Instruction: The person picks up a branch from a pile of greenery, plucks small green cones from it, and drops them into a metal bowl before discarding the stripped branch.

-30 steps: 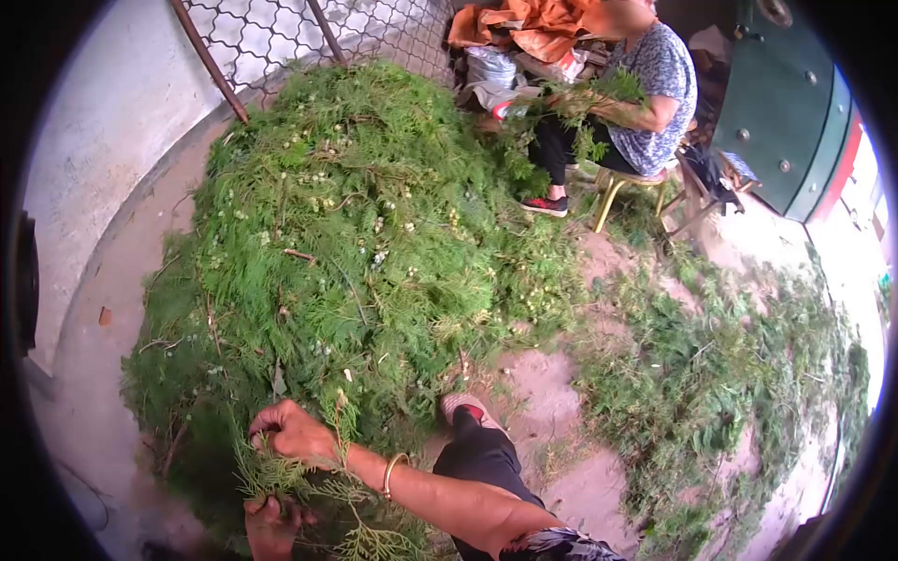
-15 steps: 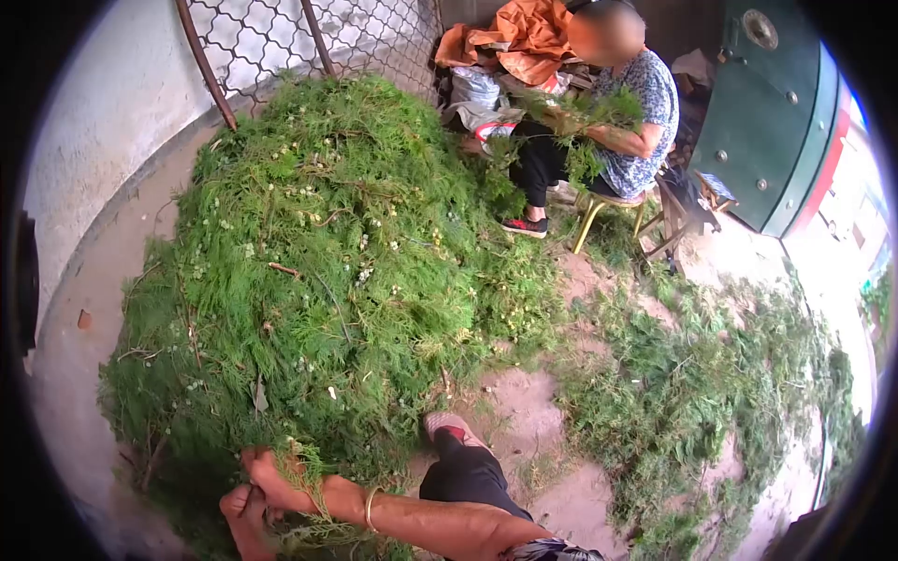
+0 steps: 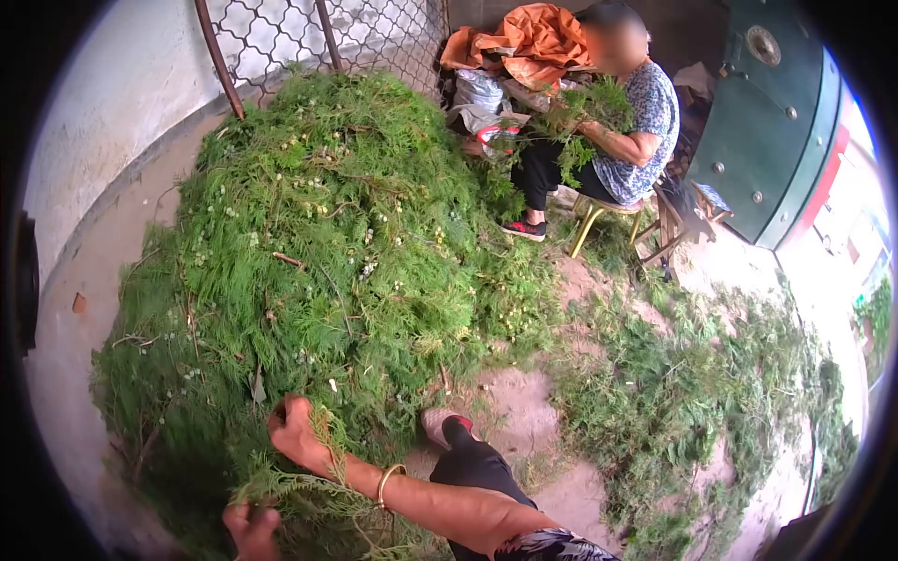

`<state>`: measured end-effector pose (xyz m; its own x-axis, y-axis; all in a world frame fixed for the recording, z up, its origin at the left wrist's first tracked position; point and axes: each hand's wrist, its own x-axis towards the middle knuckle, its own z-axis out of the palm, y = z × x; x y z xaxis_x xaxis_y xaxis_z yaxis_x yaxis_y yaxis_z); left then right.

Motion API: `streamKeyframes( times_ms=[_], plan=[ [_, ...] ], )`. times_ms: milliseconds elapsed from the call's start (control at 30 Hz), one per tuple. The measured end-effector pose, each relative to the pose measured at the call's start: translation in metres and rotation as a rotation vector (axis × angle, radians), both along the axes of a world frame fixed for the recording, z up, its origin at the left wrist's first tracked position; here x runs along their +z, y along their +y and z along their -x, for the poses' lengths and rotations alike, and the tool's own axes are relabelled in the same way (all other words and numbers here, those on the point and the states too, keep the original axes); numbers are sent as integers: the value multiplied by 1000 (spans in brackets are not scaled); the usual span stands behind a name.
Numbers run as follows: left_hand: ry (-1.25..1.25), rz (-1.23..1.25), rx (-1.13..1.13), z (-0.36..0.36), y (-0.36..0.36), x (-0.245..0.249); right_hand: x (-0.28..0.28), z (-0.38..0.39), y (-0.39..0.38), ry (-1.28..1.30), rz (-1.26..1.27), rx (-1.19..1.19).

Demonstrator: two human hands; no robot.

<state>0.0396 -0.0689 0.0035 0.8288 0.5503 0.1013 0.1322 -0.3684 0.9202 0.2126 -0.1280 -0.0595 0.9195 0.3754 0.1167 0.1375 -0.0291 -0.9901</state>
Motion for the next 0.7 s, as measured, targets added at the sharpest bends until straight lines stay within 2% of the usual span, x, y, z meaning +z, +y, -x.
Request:
streamKeyframes(
  times_ms=[33,100,133,200,267,367,400,467,500,533,567,600,633,667,700],
  plan=[
    [-26,-152,-71,-2,-5,-6,0,4,1,1,4,2],
    [232,-57,-210,0,-14,-22,4,15,4,-150,170,-77],
    [282,27,-265,-1,-21,-31,2,18,5,-152,172,-76],
    [328,114,-321,-3,-46,-38,-3,25,1,-693,506,-206],
    [382,527,-222,-4,-69,-38,-8,29,-6,-1238,833,-337],
    [451,561,-334,-11,-71,-28,-12,30,-16,-2050,1317,-531],
    [522,440,-334,-6,-70,-18,-13,29,-17,-2047,1318,-532],
    [571,396,-321,-3,-65,-32,-12,25,-17,-1734,874,-172],
    [616,355,-310,0,-62,-42,-15,25,-16,-1732,873,-174],
    [616,353,-311,7,-59,-55,-19,25,-14,-1661,871,-72],
    [512,231,-419,16,-56,-70,-24,25,-12,-1588,867,28],
    [406,109,-524,18,-53,-71,-27,25,-10,-1587,868,27],
    [406,110,-526,20,-46,-71,-30,24,-9,-1469,820,44],
    [516,-233,-632,25,-38,-68,-32,24,-10,-1351,772,58],
    [617,-584,-727,27,-31,-61,-32,21,-18,-1349,775,55]
  ],
)
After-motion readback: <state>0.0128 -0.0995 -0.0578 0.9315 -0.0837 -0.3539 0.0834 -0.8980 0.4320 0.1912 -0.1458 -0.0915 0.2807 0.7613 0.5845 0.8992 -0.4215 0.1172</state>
